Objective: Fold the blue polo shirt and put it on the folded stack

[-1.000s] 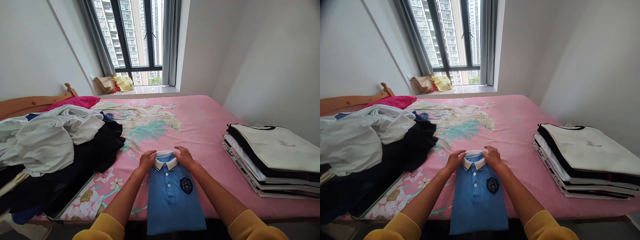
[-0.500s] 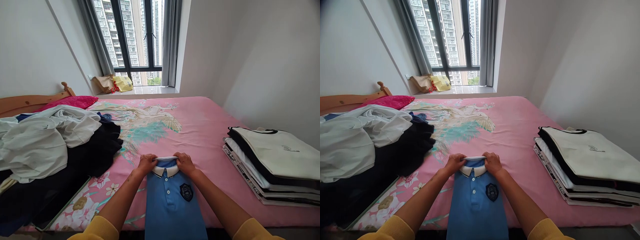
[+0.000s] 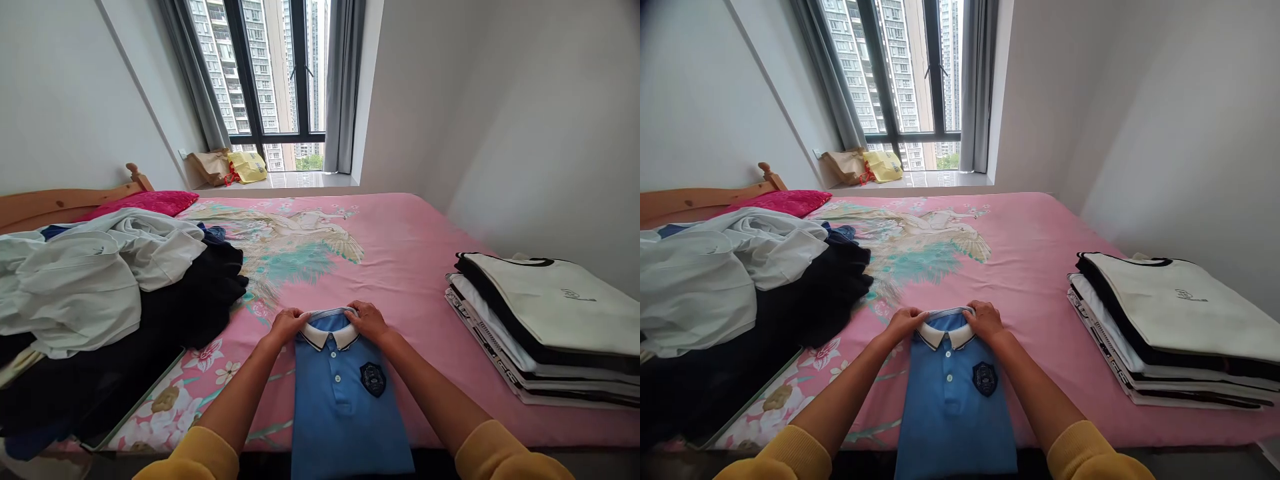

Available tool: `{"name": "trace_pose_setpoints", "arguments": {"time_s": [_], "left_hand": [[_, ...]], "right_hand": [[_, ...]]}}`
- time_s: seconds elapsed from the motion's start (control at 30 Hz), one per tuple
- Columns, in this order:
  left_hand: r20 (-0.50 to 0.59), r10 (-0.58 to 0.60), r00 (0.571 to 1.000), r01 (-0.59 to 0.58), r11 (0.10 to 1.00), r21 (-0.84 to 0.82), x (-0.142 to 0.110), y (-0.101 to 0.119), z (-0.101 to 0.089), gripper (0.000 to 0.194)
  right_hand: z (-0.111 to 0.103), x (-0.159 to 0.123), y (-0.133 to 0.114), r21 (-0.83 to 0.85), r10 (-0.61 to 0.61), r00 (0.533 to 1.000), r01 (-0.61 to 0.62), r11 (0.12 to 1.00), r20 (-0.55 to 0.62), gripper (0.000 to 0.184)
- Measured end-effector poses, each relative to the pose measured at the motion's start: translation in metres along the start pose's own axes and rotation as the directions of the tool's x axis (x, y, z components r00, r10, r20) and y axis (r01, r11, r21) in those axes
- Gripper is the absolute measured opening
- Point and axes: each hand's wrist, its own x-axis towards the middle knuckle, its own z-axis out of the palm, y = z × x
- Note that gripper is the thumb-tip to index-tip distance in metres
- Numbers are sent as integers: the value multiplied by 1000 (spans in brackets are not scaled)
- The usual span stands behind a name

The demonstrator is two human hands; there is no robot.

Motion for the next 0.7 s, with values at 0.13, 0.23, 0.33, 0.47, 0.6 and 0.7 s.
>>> {"name": "trace_pose_setpoints", "arguments": {"time_s": [0.13,0.23,0.33,0.47,0.6,0.7], "left_hand": [[-34,-7,999,5,998,-60,4,3,-1,23],[-4,-33,999,32,989,-142,10,7,-1,25],[120,-29,992,61,961,-269,10,5,-5,20],[277,-10,961,120,916,-383,7,-2,-12,30],[277,-26,961,143,900,-412,8,-14,-10,31],[209,-46,977,133,894,-429,8,-23,-6,30]], "right_hand": [[2,2,0,0,45,998,-45,999,-31,23],[6,4,-3,21,93,994,-92,996,-51,24],[7,5,0,89,75,996,-71,993,-40,27],[6,7,13,226,46,999,-44,973,-2,29],[10,14,25,358,50,999,-47,932,3,24],[12,16,31,462,62,998,-45,886,-23,28]]}}
